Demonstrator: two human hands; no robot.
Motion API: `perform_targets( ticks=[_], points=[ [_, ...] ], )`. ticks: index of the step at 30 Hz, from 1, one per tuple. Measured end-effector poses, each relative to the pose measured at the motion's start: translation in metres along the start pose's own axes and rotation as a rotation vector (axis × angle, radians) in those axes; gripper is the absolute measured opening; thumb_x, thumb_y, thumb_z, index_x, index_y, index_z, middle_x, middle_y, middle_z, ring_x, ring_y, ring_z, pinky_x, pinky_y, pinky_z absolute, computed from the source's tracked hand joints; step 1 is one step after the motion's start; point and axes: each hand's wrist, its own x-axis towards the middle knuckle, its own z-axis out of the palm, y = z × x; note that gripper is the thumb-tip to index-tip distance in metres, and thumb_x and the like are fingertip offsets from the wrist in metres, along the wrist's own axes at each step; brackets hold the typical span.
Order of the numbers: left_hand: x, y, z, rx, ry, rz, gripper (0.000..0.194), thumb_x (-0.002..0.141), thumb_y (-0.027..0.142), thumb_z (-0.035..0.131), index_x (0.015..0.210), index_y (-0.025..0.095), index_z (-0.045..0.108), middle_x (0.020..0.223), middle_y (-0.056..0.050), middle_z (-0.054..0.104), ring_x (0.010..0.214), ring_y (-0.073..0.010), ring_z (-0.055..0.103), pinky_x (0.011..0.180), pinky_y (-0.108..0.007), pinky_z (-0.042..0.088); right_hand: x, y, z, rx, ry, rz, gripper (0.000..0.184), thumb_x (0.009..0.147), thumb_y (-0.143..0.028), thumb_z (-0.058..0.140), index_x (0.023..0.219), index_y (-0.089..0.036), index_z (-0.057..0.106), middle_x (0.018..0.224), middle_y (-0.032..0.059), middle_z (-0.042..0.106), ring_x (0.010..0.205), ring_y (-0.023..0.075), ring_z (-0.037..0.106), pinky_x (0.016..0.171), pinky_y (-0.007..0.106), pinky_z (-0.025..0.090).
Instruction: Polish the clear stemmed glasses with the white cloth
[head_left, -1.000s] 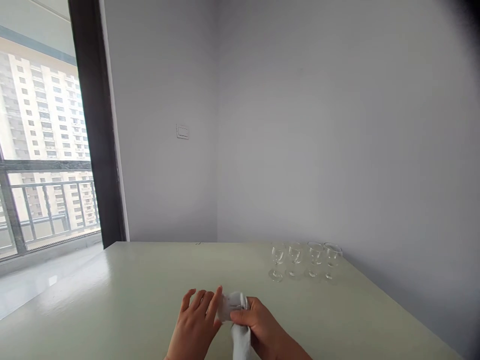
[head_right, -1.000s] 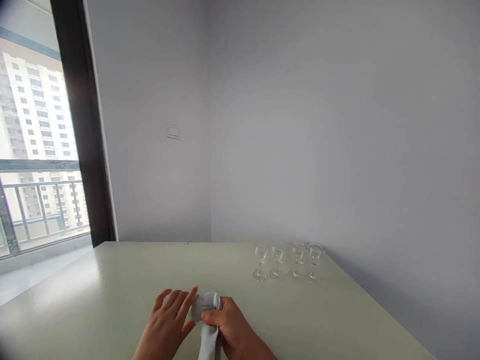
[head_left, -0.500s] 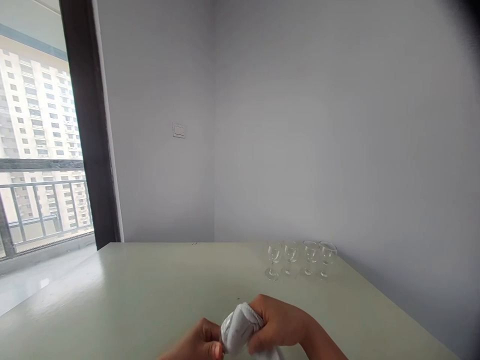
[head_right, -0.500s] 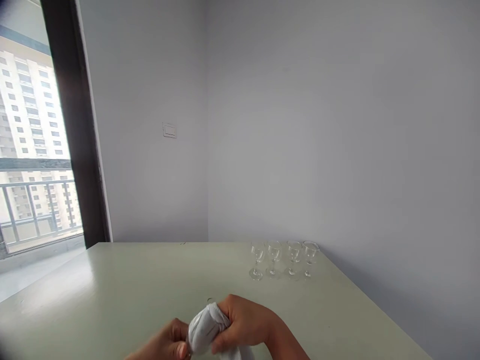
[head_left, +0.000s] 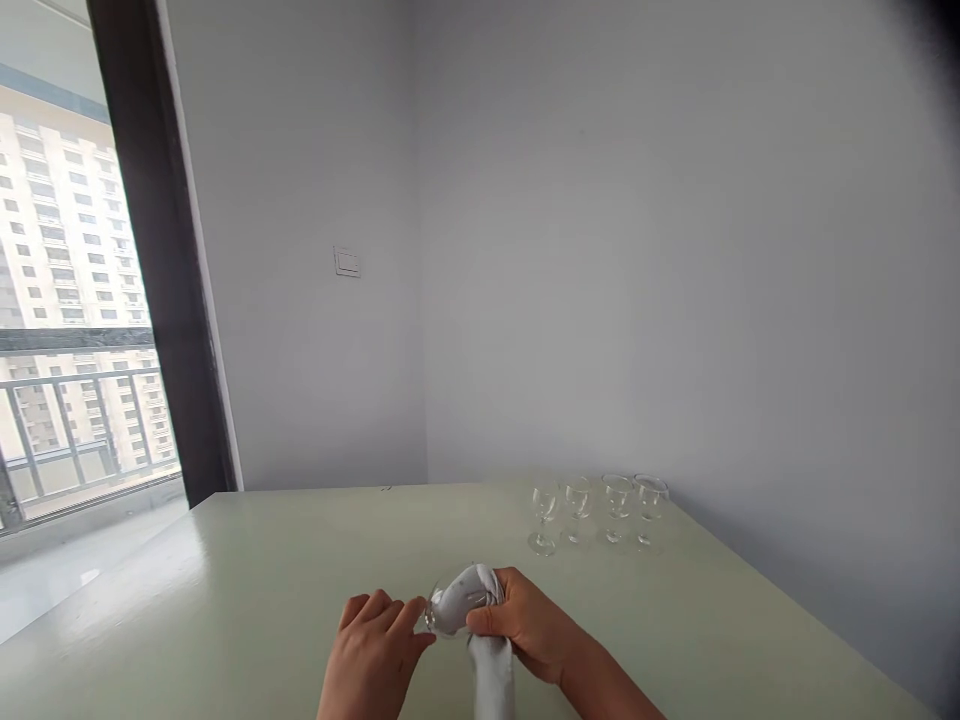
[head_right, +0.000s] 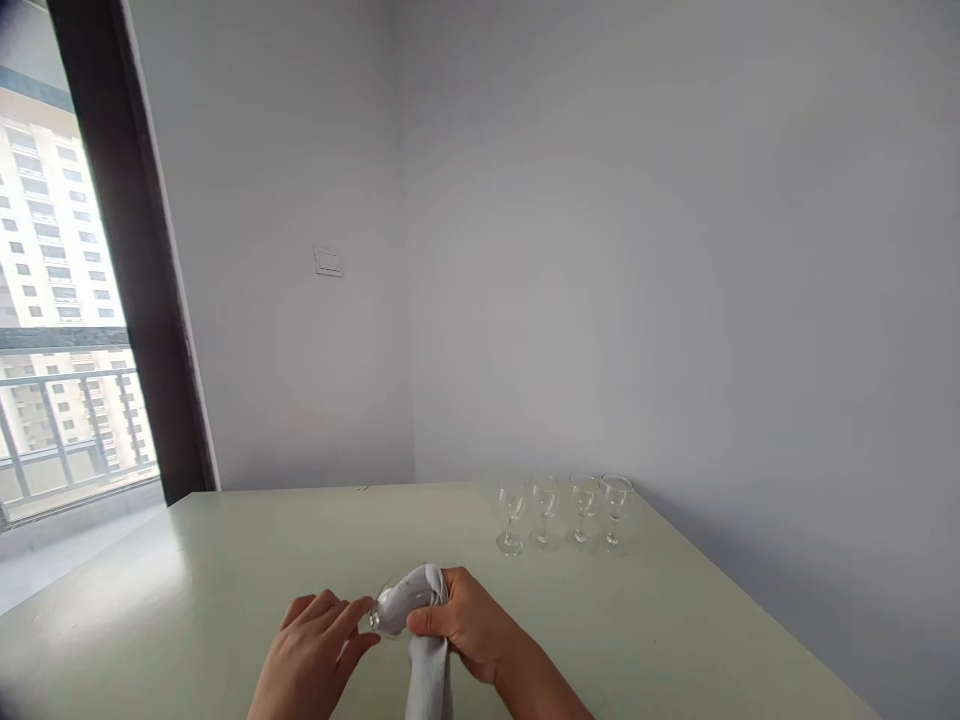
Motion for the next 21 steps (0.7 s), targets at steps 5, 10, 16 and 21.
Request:
perform_targets(
  ticks=[5, 10, 16, 21],
  points=[
    [0.004, 0.002, 0.004, -0.819, -0.598, -0.302, 0.048, 0.072, 0.062, 0.050, 0.075, 0.016, 0.066, 0.049, 0.001, 0.053, 0.045, -0.0100, 0.039, 0.047, -0.023, 0.030, -0.014, -0.025, -0.015, -0.284, -0.238, -0.003, 0.024, 0.060, -0.025, 0.076, 0.080, -0.012, 0.071, 0.067, -0.0004, 0.059, 0.059, 0.0094, 0.048, 0.053, 0.021, 0.036],
    [0.000, 0.002, 0.019, -0.715, -0.520, -0.240, 0.044, 0.077, 0.055, 0.048, 0.090, 0.016, 0.064, 0.069, -0.004, 0.064, 0.057, -0.0138, 0.051, 0.053, -0.025, 0.038, -0.011, -0.022, -0.019, -0.286, -0.174, 0.018, 0.022, 0.057, -0.023, 0.076, 0.076, -0.012, 0.071, 0.064, -0.0010, 0.060, 0.056, 0.0091, 0.048, 0.052, 0.021, 0.035],
    [-0.004, -0.007, 0.015, 0.192, 0.104, 0.168, 0.030, 0.079, 0.015, 0.055, 0.106, 0.028, 0.059, 0.080, 0.000, 0.066, 0.080, -0.0217, 0.057, 0.076, -0.036, 0.039, 0.008, 0.017, 0.007, 0.140, 0.181, 0.023, 0.022, 0.056, -0.028, 0.076, 0.071, -0.013, 0.069, 0.057, -0.0016, 0.055, 0.050, 0.0083, 0.042, 0.049, 0.021, 0.030],
    [0.003, -0.003, 0.004, -0.050, -0.064, 0.001, 0.014, 0.081, 0.029, 0.055, 0.091, 0.026, 0.064, 0.067, 0.002, 0.066, 0.070, -0.0182, 0.056, 0.069, -0.030, 0.038, 0.003, 0.012, 0.000, 0.059, -0.005, -0.037, 0.033, 0.056, -0.030, 0.079, 0.081, -0.011, 0.069, 0.063, 0.0000, 0.058, 0.053, 0.0085, 0.044, 0.049, 0.021, 0.031]
  ],
)
